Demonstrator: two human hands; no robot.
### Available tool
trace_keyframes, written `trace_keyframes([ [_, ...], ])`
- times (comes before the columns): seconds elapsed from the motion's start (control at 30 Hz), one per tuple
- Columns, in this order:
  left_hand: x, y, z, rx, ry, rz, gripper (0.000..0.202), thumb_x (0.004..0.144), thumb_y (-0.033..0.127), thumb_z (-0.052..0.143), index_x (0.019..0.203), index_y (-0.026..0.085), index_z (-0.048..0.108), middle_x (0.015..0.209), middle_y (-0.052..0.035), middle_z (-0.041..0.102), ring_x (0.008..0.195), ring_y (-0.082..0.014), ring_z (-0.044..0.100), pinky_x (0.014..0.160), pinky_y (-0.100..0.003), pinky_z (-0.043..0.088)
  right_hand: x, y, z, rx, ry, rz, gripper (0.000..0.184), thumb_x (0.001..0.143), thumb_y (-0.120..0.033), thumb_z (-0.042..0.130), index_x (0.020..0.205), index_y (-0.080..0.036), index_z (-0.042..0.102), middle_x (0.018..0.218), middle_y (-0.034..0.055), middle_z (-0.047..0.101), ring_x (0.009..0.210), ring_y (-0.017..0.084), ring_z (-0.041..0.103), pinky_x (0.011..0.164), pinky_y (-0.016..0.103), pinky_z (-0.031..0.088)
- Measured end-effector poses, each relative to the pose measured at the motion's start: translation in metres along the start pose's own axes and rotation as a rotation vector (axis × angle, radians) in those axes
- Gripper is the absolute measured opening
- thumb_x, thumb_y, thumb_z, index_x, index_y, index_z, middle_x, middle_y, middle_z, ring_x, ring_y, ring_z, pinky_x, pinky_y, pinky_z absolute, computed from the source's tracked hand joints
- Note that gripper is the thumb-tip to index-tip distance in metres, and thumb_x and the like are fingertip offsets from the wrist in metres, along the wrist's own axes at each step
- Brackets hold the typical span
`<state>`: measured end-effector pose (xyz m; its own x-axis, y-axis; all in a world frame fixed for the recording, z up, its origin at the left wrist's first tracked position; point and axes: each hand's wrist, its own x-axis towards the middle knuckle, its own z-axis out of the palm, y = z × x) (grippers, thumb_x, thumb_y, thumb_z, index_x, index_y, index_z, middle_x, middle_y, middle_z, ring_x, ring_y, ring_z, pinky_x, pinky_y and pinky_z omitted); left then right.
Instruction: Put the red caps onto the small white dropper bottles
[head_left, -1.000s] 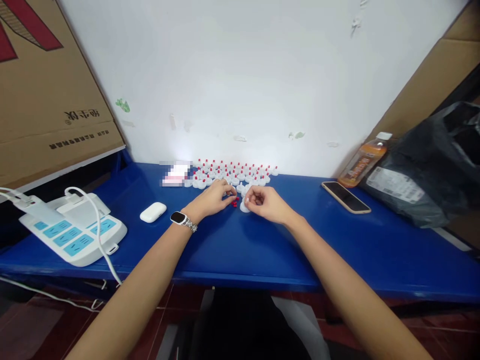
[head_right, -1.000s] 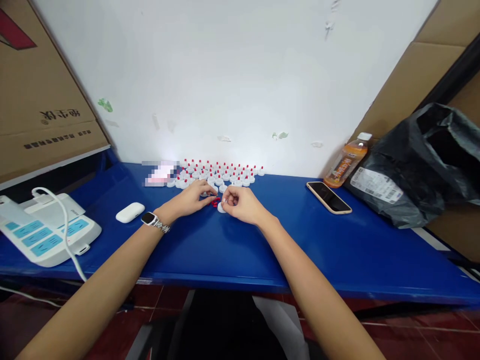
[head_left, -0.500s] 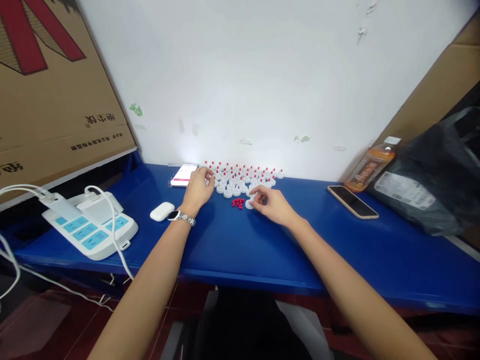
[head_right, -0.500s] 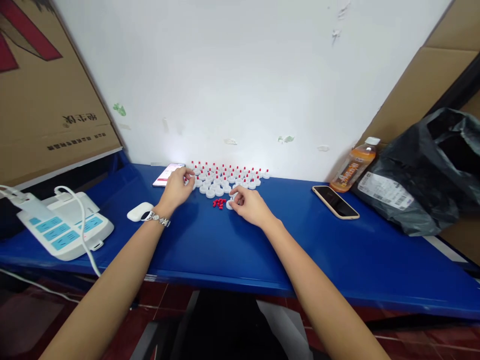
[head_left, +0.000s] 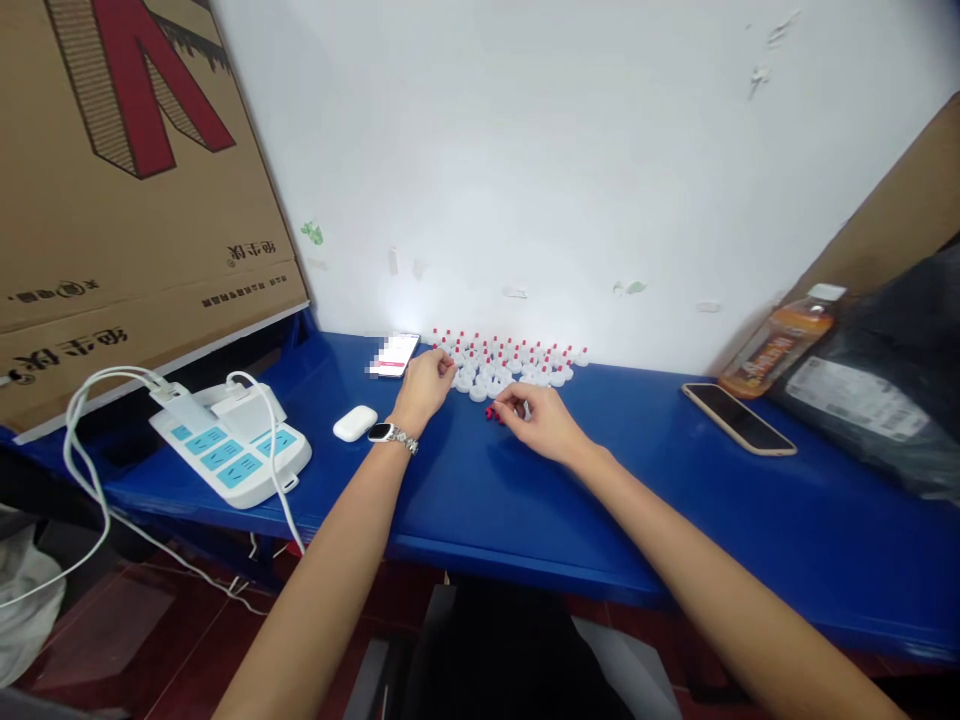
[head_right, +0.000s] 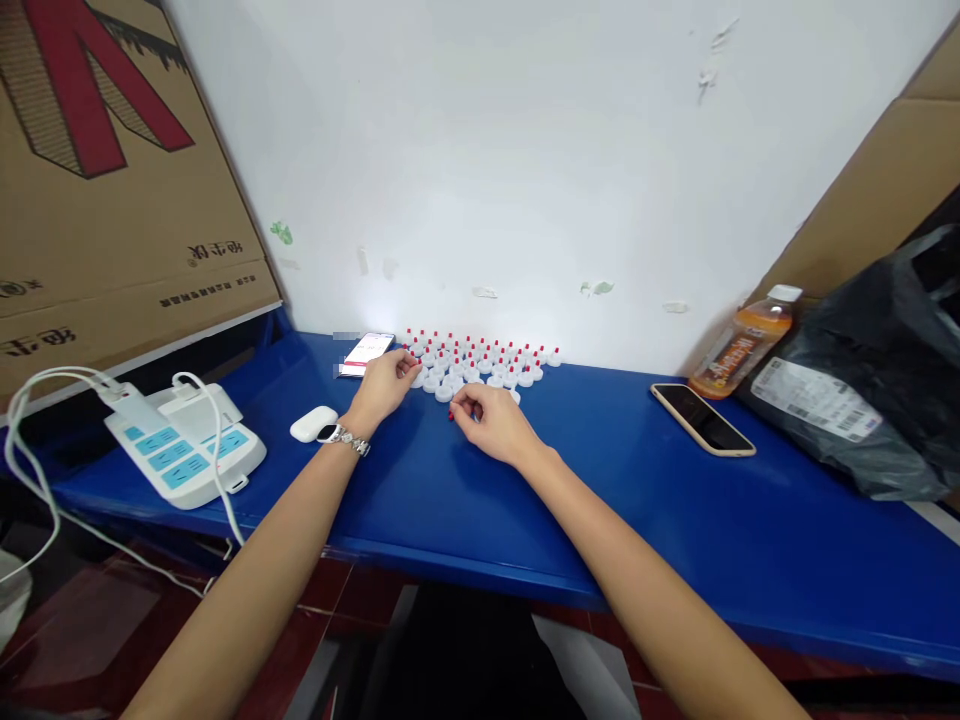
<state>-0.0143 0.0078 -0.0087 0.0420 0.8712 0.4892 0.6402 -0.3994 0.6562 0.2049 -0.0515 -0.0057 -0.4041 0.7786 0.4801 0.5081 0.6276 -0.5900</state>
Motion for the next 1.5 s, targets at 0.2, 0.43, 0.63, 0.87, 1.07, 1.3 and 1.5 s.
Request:
trace_keyframes([
  [0.2,0.0,0.019,0.004,-0.556,-0.249,0.044,0.031,0.083,0.046,0.069,0.087,0.016,0.063,0.081,-0.0039,0.067,0.073,-0.0148,0.061,0.068,-0.027,0.047,0.023,-0.002,0.004,-0.131,0.11,-0.012,0.033,0.088,-0.034,0.063,0.118,-0.02,0.062,0.113,0.0103,0.067,0.092,0.021,0.064,0.084,0.034,0.049],
  [0.43,-0.006,0.023,0.007,-0.384,-0.222,0.149,0.03,0.094,0.048,0.055,0.086,0.019,0.053,0.076,0.0011,0.056,0.068,-0.0125,0.051,0.064,-0.026,0.04,0.029,-0.006,0.003,0.077,0.043,0.024,0.023,0.097,-0.038,0.049,0.101,-0.02,0.063,0.08,0.0008,0.066,0.069,0.015,0.058,0.068,0.026,0.045],
  [0.63,-0.015,0.035,0.017,-0.284,-0.331,0.218,0.041,0.102,0.051,0.037,0.075,0.02,0.044,0.069,0.002,0.045,0.066,-0.014,0.043,0.062,-0.028,0.035,0.014,-0.004,-0.002,0.078,0.04,0.055,0.014,0.091,-0.031,0.052,0.098,-0.022,0.06,0.072,-0.0015,0.063,0.063,0.015,0.056,0.065,0.026,0.043],
  [0.87,-0.012,0.045,0.031,-0.474,-0.19,0.072,0.05,0.098,0.058,0.041,0.066,0.02,0.039,0.058,0.004,0.035,0.054,-0.0112,0.033,0.053,-0.027,0.029,0.008,-0.009,0.001,-0.289,0.189,0.02,0.016,0.095,-0.028,0.051,0.099,-0.022,0.066,0.09,0.0058,0.071,0.08,0.021,0.063,0.079,0.032,0.041],
  [1.07,-0.01,0.033,0.016,-0.334,-0.158,0.108,0.044,0.1,0.053,0.041,0.071,0.02,0.042,0.064,0.0031,0.043,0.059,-0.0121,0.041,0.059,-0.027,0.035,0.008,0.011,0.0,-0.158,0.258,0.05,0.024,0.098,-0.035,0.053,0.094,-0.022,0.072,0.103,0.0087,0.066,0.1,0.023,0.06,0.091,0.035,0.044],
  [1.3,-0.02,0.033,0.026,0.004,-0.437,0.336,0.018,0.093,0.038,0.059,0.093,0.021,0.067,0.089,-0.0043,0.059,0.084,-0.019,0.057,0.08,-0.033,0.046,0.013,0.02,-0.007,-0.17,0.402,0.177,0.028,0.093,-0.04,0.059,0.093,-0.019,0.078,0.084,0.0072,0.049,0.089,0.025,0.054,0.086,0.039,0.045],
  [1.5,-0.013,0.022,0.019,0.057,-0.379,0.3,0.025,0.095,0.041,0.056,0.104,0.021,0.069,0.089,-0.0046,0.062,0.082,-0.0196,0.059,0.08,-0.035,0.048,0.013,0.023,-0.007,-0.097,0.308,0.177,0.025,0.092,-0.038,0.06,0.088,-0.021,0.077,0.076,0.0038,0.053,0.075,0.02,0.054,0.075,0.033,0.044],
])
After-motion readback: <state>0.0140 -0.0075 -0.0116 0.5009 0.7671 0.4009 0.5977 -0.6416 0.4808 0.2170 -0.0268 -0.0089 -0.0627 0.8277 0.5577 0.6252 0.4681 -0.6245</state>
